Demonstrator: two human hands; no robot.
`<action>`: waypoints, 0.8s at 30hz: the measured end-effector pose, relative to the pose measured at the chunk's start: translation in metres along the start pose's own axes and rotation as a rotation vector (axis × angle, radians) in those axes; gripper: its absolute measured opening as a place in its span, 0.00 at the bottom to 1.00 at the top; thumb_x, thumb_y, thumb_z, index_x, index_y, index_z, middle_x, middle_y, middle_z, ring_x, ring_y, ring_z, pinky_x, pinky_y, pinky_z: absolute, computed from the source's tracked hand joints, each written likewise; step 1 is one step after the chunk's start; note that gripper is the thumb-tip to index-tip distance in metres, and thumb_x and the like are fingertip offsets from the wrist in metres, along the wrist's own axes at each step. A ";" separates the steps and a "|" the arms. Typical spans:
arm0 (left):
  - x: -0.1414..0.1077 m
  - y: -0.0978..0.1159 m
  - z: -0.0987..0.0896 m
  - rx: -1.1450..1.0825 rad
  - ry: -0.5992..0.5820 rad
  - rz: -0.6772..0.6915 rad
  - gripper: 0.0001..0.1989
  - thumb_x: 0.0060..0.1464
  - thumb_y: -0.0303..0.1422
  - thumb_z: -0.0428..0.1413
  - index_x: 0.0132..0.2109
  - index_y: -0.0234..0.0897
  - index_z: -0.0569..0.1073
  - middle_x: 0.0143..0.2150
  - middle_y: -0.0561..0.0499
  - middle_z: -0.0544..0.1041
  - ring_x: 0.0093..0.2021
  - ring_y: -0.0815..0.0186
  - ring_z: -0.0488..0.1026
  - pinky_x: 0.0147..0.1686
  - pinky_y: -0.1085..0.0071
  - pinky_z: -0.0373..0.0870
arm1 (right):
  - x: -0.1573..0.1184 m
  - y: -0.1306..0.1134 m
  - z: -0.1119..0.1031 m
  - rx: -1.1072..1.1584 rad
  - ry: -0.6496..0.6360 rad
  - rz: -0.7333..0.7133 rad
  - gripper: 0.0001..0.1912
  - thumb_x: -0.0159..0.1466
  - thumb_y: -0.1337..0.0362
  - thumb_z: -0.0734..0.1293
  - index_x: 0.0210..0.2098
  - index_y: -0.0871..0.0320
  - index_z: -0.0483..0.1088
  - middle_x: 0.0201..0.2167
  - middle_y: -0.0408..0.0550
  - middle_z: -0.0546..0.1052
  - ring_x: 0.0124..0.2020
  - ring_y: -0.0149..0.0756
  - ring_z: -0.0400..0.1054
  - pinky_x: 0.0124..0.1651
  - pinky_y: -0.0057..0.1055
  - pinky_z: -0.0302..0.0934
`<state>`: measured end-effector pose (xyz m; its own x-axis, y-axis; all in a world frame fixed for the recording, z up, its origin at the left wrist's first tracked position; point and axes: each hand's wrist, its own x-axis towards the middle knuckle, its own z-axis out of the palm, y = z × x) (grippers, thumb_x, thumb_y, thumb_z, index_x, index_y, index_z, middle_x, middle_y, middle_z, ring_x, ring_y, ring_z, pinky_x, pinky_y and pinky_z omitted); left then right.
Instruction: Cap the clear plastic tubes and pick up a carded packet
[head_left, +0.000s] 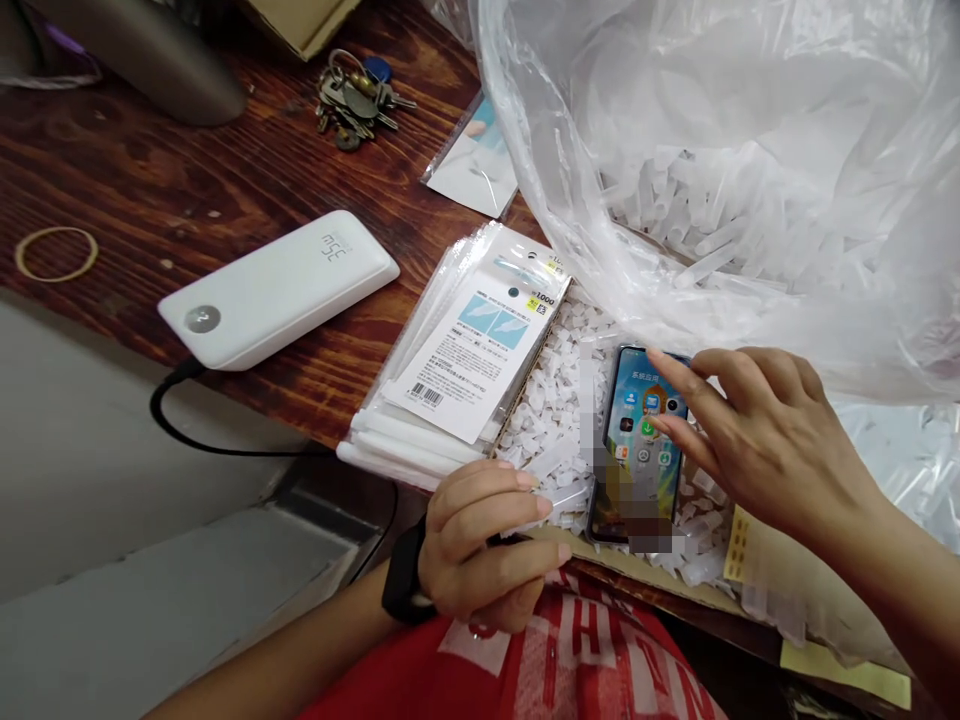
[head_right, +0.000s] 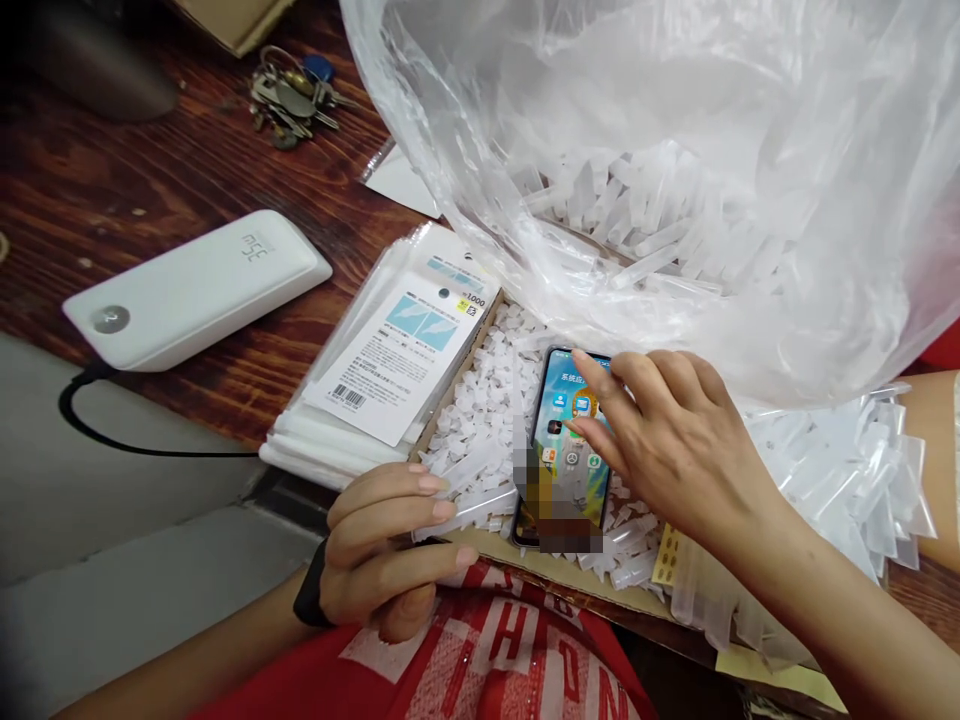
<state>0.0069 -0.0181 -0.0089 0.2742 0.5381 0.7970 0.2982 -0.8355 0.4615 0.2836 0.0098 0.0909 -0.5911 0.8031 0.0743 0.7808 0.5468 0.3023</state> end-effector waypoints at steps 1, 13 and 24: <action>0.000 0.000 0.000 -0.001 0.002 0.006 0.18 0.69 0.31 0.48 0.34 0.44 0.79 0.37 0.50 0.72 0.39 0.62 0.75 0.44 0.63 0.77 | 0.002 0.001 0.002 -0.004 0.002 0.006 0.27 0.77 0.53 0.63 0.68 0.63 0.67 0.47 0.56 0.75 0.46 0.47 0.63 0.50 0.41 0.57; -0.002 0.000 0.000 -0.001 0.003 0.001 0.17 0.69 0.32 0.49 0.34 0.45 0.79 0.36 0.51 0.73 0.38 0.63 0.75 0.44 0.63 0.78 | -0.020 -0.002 -0.013 0.355 -0.006 -0.081 0.16 0.75 0.59 0.65 0.59 0.56 0.74 0.43 0.51 0.75 0.43 0.43 0.65 0.50 0.39 0.59; 0.000 -0.002 0.000 0.022 -0.012 0.018 0.15 0.69 0.31 0.51 0.34 0.45 0.78 0.36 0.51 0.73 0.39 0.63 0.75 0.43 0.63 0.79 | -0.053 0.003 -0.017 0.203 0.003 0.015 0.17 0.73 0.61 0.68 0.60 0.54 0.72 0.40 0.50 0.75 0.41 0.45 0.65 0.48 0.40 0.57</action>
<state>0.0066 -0.0167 -0.0096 0.2907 0.5242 0.8005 0.3127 -0.8427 0.4383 0.3133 -0.0351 0.1041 -0.5794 0.8111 0.0801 0.8141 0.5714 0.1037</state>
